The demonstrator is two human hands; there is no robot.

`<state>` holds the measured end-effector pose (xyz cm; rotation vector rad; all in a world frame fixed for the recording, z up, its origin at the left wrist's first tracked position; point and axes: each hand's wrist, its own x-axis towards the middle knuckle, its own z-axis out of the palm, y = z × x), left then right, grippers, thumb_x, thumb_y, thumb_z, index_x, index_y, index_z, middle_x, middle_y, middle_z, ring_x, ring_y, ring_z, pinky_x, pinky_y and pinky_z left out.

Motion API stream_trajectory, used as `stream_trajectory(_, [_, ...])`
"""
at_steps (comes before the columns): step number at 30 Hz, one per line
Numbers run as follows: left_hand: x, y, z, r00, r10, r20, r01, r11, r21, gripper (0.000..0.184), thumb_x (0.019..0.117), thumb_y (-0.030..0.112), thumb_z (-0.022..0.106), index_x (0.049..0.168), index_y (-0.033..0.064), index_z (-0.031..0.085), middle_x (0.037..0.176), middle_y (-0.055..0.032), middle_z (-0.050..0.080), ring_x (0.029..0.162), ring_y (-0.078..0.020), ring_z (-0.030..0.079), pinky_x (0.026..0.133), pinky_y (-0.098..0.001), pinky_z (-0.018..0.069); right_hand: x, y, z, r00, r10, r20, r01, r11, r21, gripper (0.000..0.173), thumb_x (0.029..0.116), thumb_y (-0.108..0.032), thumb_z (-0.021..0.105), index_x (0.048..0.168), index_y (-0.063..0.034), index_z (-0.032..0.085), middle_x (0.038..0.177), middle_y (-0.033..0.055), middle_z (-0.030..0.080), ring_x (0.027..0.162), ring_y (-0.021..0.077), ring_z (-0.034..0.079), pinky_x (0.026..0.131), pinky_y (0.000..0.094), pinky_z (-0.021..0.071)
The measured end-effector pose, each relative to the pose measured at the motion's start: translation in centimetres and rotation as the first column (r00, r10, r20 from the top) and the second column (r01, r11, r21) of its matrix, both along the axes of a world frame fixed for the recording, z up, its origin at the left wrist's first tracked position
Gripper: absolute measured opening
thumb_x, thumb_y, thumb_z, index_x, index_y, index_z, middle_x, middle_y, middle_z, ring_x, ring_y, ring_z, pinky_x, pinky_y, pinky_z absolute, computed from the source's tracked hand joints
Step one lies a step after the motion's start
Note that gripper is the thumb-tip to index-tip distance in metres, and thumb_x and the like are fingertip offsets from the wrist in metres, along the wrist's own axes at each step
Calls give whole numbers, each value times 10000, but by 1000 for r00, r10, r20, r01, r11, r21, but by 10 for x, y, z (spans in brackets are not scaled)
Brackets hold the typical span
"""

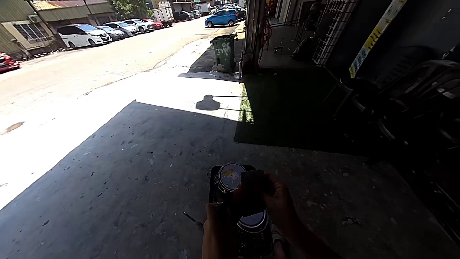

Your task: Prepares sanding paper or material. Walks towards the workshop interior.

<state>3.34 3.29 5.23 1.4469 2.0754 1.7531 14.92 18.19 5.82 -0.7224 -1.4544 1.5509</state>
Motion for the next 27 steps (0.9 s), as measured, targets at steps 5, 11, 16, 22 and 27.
stream_trajectory(5, [-9, -4, -2, 989, -43, -139, 11, 975, -224, 308, 1005, 361, 627, 1055, 57, 609, 723, 5, 662, 605, -66, 646, 549, -257, 559, 6, 6, 7, 966, 83, -245, -94, 995, -30, 216, 947, 15, 651, 1159, 40, 617, 1066, 217, 700, 976, 290, 711, 880, 413, 608])
stream_trajectory(11, [-35, -4, -7, 997, 20, 72, -17, 999, -35, 205, 1051, 297, 549, 999, 100, 567, 691, 72, 619, 579, -7, 604, 526, -190, 532, 31, 32, 10, 890, 326, 320, -453, 722, 523, 237, 1061, -289, 568, 1144, -79, 638, 955, 44, 698, 794, 97, 670, 694, 259, 579])
stream_trajectory(16, [-8, 4, -9, 952, 112, 284, -146, 984, 99, 105, 1058, 116, 477, 1064, 22, 522, 793, 6, 634, 679, -44, 644, 630, -203, 576, 22, 26, 17, 831, -352, 432, -231, 488, 842, 324, 1056, -344, 492, 1157, -186, 756, 992, -10, 735, 815, 103, 702, 663, 316, 594])
stream_trajectory(22, [9, 10, -7, 901, 162, 402, -233, 964, 132, 101, 1039, 33, 451, 1120, -16, 486, 887, -40, 638, 779, -49, 662, 715, -195, 582, 15, -11, -9, 956, -177, 234, -107, 532, 840, 240, 997, -172, 597, 1158, -209, 771, 1044, -34, 754, 950, 55, 704, 791, 240, 601])
stream_trajectory(27, [13, 13, 0, 905, 159, 396, -231, 963, 141, 90, 1040, 30, 449, 1112, -15, 480, 874, -36, 643, 762, -47, 663, 699, -206, 587, 15, -20, -8, 955, -132, 264, -168, 492, 854, 258, 993, -184, 592, 1188, -232, 753, 1110, -37, 751, 1015, 77, 695, 834, 249, 591])
